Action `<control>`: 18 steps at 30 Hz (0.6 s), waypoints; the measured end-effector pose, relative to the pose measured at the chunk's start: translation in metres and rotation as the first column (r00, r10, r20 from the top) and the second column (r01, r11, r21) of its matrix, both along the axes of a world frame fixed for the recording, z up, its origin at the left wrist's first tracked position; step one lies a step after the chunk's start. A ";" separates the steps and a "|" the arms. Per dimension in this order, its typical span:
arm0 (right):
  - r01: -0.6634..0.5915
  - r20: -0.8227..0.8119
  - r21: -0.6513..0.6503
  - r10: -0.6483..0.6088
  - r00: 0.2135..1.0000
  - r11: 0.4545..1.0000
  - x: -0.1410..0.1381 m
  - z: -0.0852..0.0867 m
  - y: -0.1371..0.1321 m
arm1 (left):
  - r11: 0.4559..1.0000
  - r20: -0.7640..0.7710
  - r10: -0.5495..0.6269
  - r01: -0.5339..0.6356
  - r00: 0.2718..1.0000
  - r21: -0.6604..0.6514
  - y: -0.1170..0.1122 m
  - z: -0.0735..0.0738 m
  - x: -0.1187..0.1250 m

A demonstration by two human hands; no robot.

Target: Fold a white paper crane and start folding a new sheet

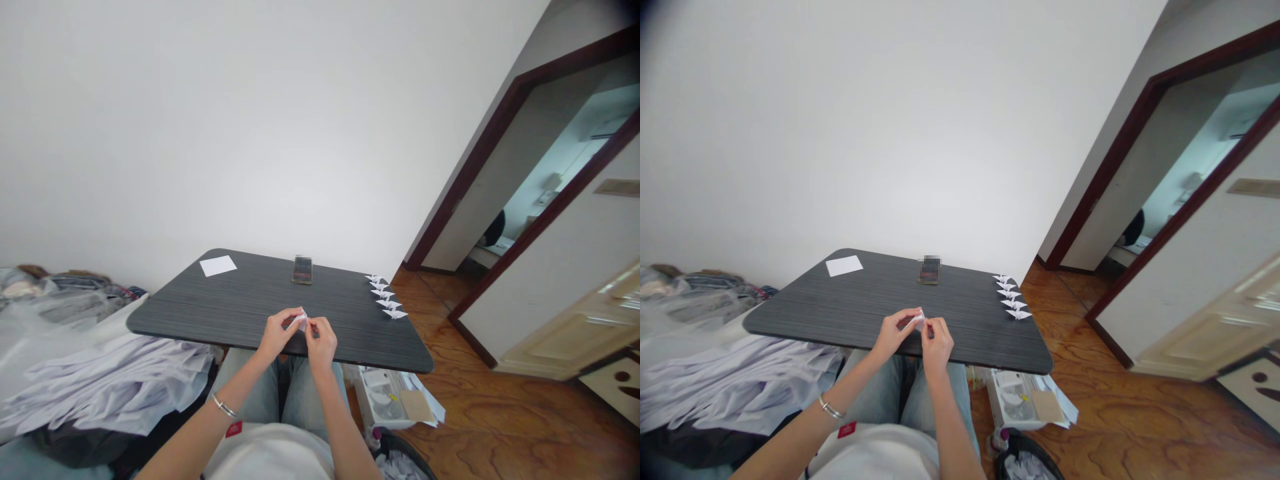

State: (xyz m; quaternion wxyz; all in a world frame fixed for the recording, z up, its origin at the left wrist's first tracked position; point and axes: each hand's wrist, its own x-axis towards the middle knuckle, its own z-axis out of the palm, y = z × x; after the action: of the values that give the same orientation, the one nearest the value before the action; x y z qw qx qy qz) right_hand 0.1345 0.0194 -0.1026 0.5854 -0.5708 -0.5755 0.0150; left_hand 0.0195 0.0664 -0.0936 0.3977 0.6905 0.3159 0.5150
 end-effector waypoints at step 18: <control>-0.068 0.090 0.042 0.064 0.994 0.997 -0.003 -0.006 0.001 | 0.999 -0.004 0.046 -0.046 0.999 -0.011 0.000 -0.001 0.000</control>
State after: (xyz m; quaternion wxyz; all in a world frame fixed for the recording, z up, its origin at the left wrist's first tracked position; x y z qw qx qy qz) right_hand 0.1314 0.0205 -0.1082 0.5710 -0.5383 -0.6198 -0.0039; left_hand 0.0198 0.0667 -0.0944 0.3890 0.6818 0.3355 0.5209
